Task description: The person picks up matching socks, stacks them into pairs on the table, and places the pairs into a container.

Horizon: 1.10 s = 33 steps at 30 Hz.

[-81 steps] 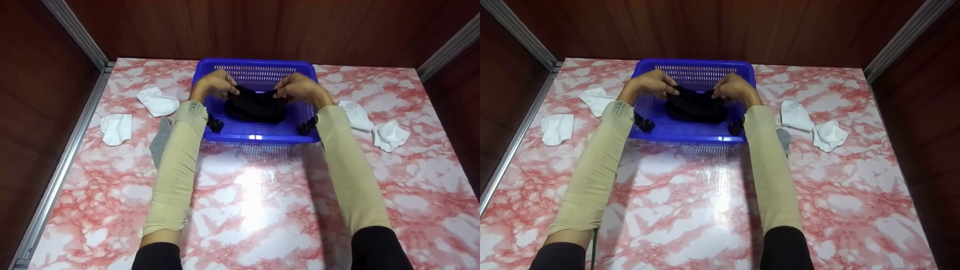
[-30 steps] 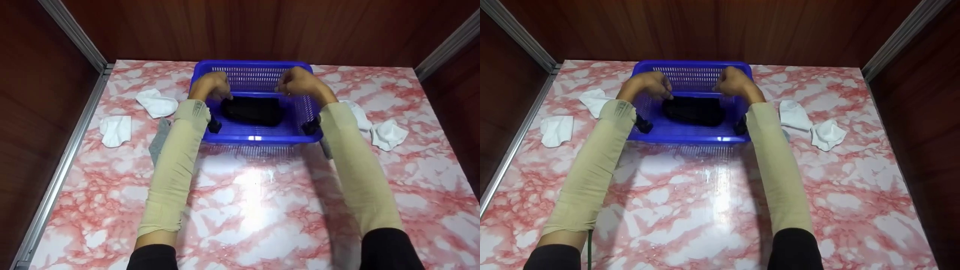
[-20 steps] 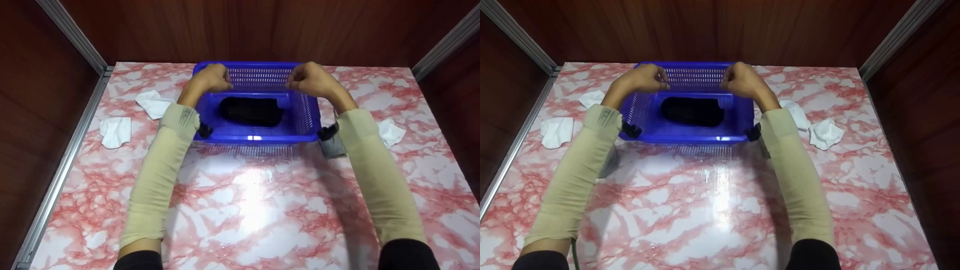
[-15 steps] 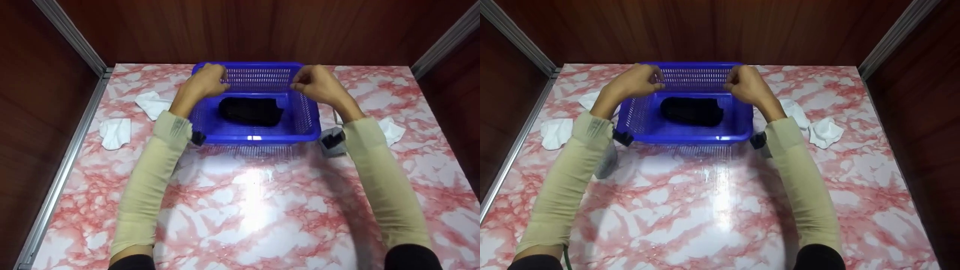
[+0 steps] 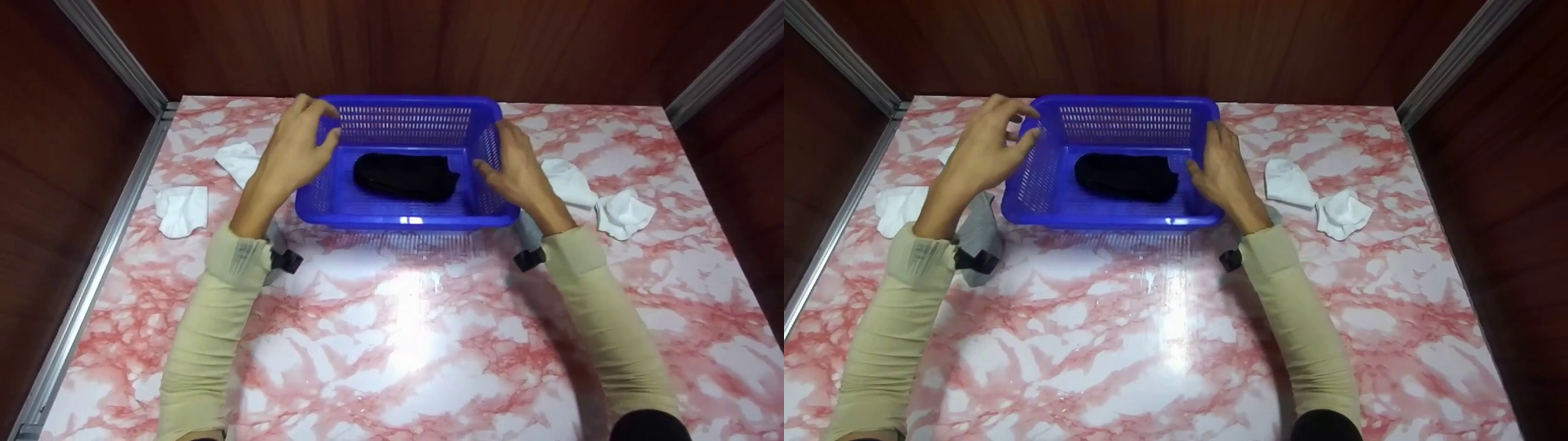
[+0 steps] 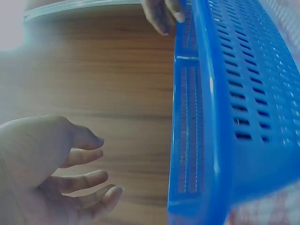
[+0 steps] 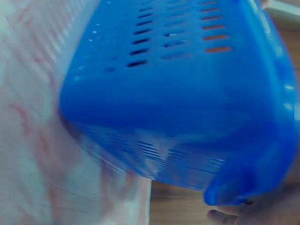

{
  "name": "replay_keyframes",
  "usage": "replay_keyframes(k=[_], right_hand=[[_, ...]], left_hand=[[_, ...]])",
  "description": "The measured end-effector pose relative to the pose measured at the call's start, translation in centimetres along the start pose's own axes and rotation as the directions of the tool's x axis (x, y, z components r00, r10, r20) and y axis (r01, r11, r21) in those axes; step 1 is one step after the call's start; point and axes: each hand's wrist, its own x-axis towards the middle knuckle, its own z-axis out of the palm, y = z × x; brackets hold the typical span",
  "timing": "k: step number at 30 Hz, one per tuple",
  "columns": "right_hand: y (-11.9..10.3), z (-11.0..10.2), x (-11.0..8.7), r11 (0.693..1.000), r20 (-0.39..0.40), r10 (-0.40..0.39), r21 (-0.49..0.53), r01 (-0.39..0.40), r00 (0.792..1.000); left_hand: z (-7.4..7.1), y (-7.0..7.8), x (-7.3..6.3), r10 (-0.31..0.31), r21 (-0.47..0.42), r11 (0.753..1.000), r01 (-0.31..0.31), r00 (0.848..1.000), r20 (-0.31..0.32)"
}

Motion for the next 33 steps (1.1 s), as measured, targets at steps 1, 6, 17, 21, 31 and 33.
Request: replay_keyframes(k=[1,6,17,21,31,33], right_hand=[[0.1,0.2,0.0,1.0,0.006,0.015,0.002,-0.015,1.0],[0.5,0.8,-0.1,0.997,0.036,0.076,-0.024,-0.075,0.996],[0.6,1.2,-0.2,0.995,0.088,0.084,-0.068,-0.078,0.993],[0.7,1.3,-0.2,0.996,0.074,0.066,-0.072,-0.061,0.995],[0.4,1.1,0.0,0.997,0.064,0.06,-0.056,-0.057,0.996],[0.4,1.2,0.0,0.997,0.06,0.06,-0.053,-0.057,0.996]], left_hand=[[-0.1,-0.3,-0.3,-0.004,-0.005,1.0,0.004,1.0,-0.013],[-0.5,-2.4,-1.9,-0.025,-0.013,1.0,0.025,0.997,-0.066],[-0.3,-7.2,-6.3,-0.164,0.014,0.986,0.166,0.983,-0.088],[0.1,-8.4,-7.6,-0.25,0.045,0.966,0.254,0.964,-0.088],[0.3,-11.2,-9.1,-0.502,0.247,0.854,0.457,0.849,0.164],[0.6,-11.6,-9.3,-0.527,0.265,0.839,0.475,0.831,0.18]])
